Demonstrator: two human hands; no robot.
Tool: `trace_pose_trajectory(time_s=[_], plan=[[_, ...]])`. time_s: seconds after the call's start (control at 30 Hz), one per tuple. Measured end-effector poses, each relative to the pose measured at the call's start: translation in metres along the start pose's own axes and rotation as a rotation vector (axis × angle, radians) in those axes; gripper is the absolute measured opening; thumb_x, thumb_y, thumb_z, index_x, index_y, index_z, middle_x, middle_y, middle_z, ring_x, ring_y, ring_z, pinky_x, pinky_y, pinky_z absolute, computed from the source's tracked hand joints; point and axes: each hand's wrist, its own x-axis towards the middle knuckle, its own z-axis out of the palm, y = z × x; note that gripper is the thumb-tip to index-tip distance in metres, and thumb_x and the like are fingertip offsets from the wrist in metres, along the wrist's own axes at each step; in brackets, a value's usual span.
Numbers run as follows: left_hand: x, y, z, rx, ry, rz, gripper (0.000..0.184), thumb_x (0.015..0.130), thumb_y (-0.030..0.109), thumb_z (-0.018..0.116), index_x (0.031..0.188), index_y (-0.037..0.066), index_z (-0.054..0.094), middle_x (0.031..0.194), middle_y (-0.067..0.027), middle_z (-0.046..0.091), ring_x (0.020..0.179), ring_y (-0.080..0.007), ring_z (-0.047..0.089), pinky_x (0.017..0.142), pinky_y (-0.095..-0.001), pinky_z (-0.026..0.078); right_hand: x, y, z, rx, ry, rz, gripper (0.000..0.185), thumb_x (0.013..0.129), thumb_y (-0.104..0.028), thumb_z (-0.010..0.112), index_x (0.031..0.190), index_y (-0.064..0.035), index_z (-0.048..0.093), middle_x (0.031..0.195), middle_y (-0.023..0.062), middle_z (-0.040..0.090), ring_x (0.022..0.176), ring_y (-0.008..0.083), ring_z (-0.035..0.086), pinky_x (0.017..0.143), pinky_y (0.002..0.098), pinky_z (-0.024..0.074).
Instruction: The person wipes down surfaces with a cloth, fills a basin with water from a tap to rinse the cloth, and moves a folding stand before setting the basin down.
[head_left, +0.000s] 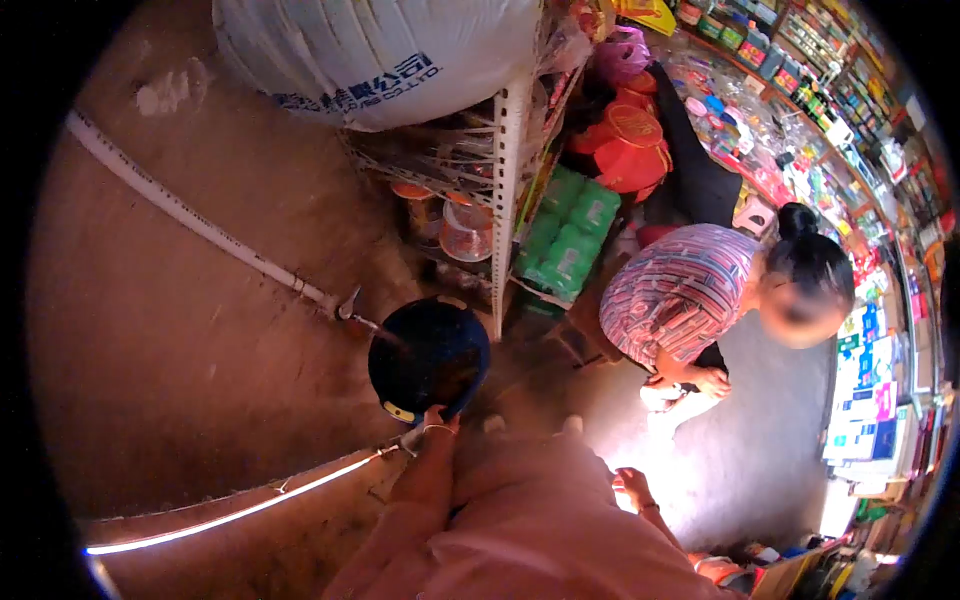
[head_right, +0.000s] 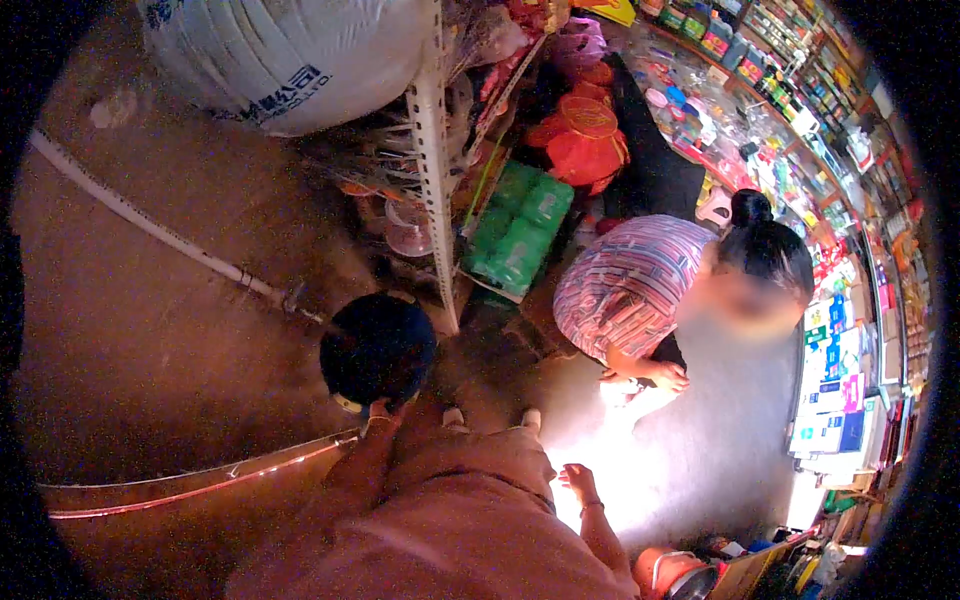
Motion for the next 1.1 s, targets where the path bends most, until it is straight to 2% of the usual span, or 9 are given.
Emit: trace_pose_trajectory(time_s=[0.13, 0.23, 0.33, 0.47, 0.53, 0.87, 0.93, 1.0, 1.1], plan=[[-0.017, -0.007, 0.003, -0.038, -0.163, 0.169, 0.019, 0.064, 0.009, 0.052, 0.083, 0.005, 0.053, 0.092, -0.0108, 0.055, 0.087, -0.0307, 0.051, 0.078, -0.0446, 0.044, -0.012, -0.001, -0.001, 0.010, 0.014, 0.021, 0.023, 0.083, -0.020, 0.053, 0.097, -0.0025, 0.056, 0.080, 0.0066, 0.057, 0.069, 0.0161, 0.056, 0.060, 0.0293, 0.0487], [-0.015, -0.010, -0.004, -0.058, -0.273, 0.284, 0.018, 0.065, 0.010, 0.053, 0.082, 0.005, 0.053, 0.091, -0.0115, 0.054, 0.086, -0.0310, 0.051, 0.079, -0.0445, 0.044, -0.013, 0.003, -0.004, 0.013, -0.006, 0.028, 0.023, 0.083, -0.021, 0.053, 0.098, -0.0029, 0.056, 0.082, 0.0064, 0.057, 0.070, 0.0157, 0.056, 0.061, 0.0299, 0.0485], [0.004, -0.011, -0.016, -0.205, -0.137, 0.061, 0.019, 0.066, 0.010, 0.052, 0.084, 0.005, 0.053, 0.096, -0.0114, 0.053, 0.090, -0.0323, 0.050, 0.080, -0.0461, 0.043, -0.018, 0.001, -0.003, -0.035, 0.008, -0.005, 0.026, 0.085, -0.020, 0.051, 0.099, 0.0015, 0.054, 0.087, 0.0140, 0.061, 0.073, 0.0207, 0.061, 0.061, 0.0307, 0.0513], [0.004, -0.011, -0.016, -0.140, -0.106, 0.088, 0.020, 0.066, 0.010, 0.051, 0.086, 0.005, 0.053, 0.097, -0.0114, 0.052, 0.091, -0.0325, 0.049, 0.078, -0.0462, 0.043, -0.024, -0.011, -0.002, -0.066, -0.010, -0.022, 0.027, 0.085, -0.020, 0.051, 0.100, 0.0014, 0.054, 0.087, 0.0138, 0.061, 0.073, 0.0205, 0.060, 0.062, 0.0310, 0.0509], [0.003, -0.011, -0.016, -0.126, -0.098, 0.094, 0.021, 0.066, 0.009, 0.051, 0.087, 0.005, 0.053, 0.097, -0.0115, 0.052, 0.091, -0.0326, 0.048, 0.077, -0.0462, 0.044, -0.024, -0.013, -0.001, -0.019, -0.003, 0.009, 0.026, 0.083, -0.023, 0.053, 0.099, -0.0030, 0.057, 0.085, 0.0078, 0.058, 0.073, 0.0176, 0.056, 0.064, 0.0329, 0.0494], [-0.002, -0.009, -0.012, -0.095, -0.126, 0.137, 0.023, 0.067, 0.010, 0.051, 0.090, 0.006, 0.051, 0.100, -0.0113, 0.050, 0.091, -0.0325, 0.046, 0.074, -0.0461, 0.044, -0.006, -0.036, 0.007, -0.071, -0.044, -0.044, 0.028, 0.084, -0.026, 0.052, 0.100, -0.0043, 0.055, 0.086, 0.0077, 0.059, 0.077, 0.0160, 0.057, 0.064, 0.0308, 0.0478], [-0.006, -0.007, -0.008, -0.172, -0.153, 0.133, 0.022, 0.067, 0.011, 0.051, 0.089, 0.006, 0.051, 0.099, -0.0110, 0.050, 0.091, -0.0321, 0.046, 0.074, -0.0460, 0.043, 0.007, -0.054, 0.014, -0.060, -0.087, -0.092, 0.030, 0.084, -0.027, 0.053, 0.103, -0.0036, 0.052, 0.086, 0.0081, 0.060, 0.076, 0.0166, 0.058, 0.065, 0.0300, 0.0474], [-0.002, -0.006, -0.016, 0.015, -0.203, 0.104, 0.020, 0.069, 0.012, 0.051, 0.087, 0.005, 0.051, 0.097, -0.0106, 0.051, 0.091, -0.0297, 0.046, 0.077, -0.0444, 0.042, 0.015, -0.083, 0.029, -0.036, -0.148, -0.167, 0.032, 0.083, -0.027, 0.053, 0.103, -0.0025, 0.051, 0.087, 0.0089, 0.060, 0.073, 0.0173, 0.059, 0.064, 0.0290, 0.0474], [0.060, -0.025, -0.042, -0.077, -0.313, 0.144, 0.018, 0.069, 0.010, 0.051, 0.087, 0.004, 0.051, 0.096, -0.0107, 0.052, 0.090, -0.0282, 0.047, 0.079, -0.0432, 0.042, 0.040, -0.126, 0.067, -0.053, -0.313, -0.314, 0.032, 0.083, -0.025, 0.053, 0.107, -0.0023, 0.051, 0.089, 0.0088, 0.060, 0.074, 0.0170, 0.059, 0.065, 0.0290, 0.0474]])
